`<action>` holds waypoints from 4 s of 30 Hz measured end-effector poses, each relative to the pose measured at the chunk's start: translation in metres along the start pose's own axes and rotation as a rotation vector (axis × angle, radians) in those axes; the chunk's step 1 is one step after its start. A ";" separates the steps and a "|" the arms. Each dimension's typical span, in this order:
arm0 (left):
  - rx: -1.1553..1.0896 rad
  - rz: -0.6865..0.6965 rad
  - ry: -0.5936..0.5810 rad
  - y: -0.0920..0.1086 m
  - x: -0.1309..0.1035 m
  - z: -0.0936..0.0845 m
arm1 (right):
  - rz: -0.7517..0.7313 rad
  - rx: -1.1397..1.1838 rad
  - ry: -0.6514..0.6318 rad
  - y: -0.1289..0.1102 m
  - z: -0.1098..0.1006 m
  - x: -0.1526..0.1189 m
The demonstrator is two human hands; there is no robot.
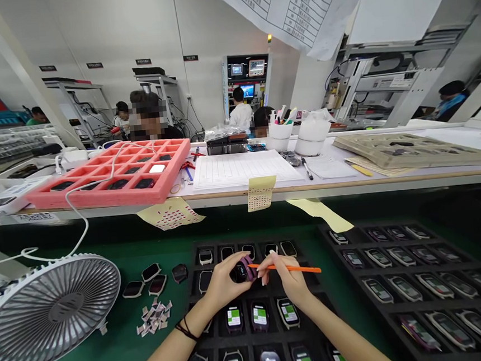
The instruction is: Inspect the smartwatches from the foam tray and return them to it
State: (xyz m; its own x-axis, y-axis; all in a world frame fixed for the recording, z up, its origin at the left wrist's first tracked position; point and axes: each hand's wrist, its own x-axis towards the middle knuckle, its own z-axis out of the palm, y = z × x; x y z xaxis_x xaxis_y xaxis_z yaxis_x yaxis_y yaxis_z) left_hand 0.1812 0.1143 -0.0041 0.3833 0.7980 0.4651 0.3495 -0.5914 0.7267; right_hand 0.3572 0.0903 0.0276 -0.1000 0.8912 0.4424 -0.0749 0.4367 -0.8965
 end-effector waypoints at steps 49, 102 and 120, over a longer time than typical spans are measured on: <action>-0.042 -0.016 0.076 0.012 0.000 -0.001 | 0.434 0.188 0.004 0.020 0.004 0.002; 0.886 -0.224 -0.055 0.014 -0.104 -0.058 | 0.229 -1.121 -0.617 -0.008 0.077 -0.042; 0.141 -0.467 -0.133 0.029 -0.099 -0.072 | 0.275 -0.964 -0.625 0.002 0.083 -0.037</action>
State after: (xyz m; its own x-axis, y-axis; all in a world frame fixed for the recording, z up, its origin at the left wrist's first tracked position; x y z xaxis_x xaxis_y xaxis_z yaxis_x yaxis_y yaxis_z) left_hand 0.0920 0.0269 0.0069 0.2611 0.9648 0.0311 0.6184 -0.1919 0.7621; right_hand 0.2780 0.0478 0.0116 -0.4841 0.8719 -0.0742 0.7780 0.3901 -0.4924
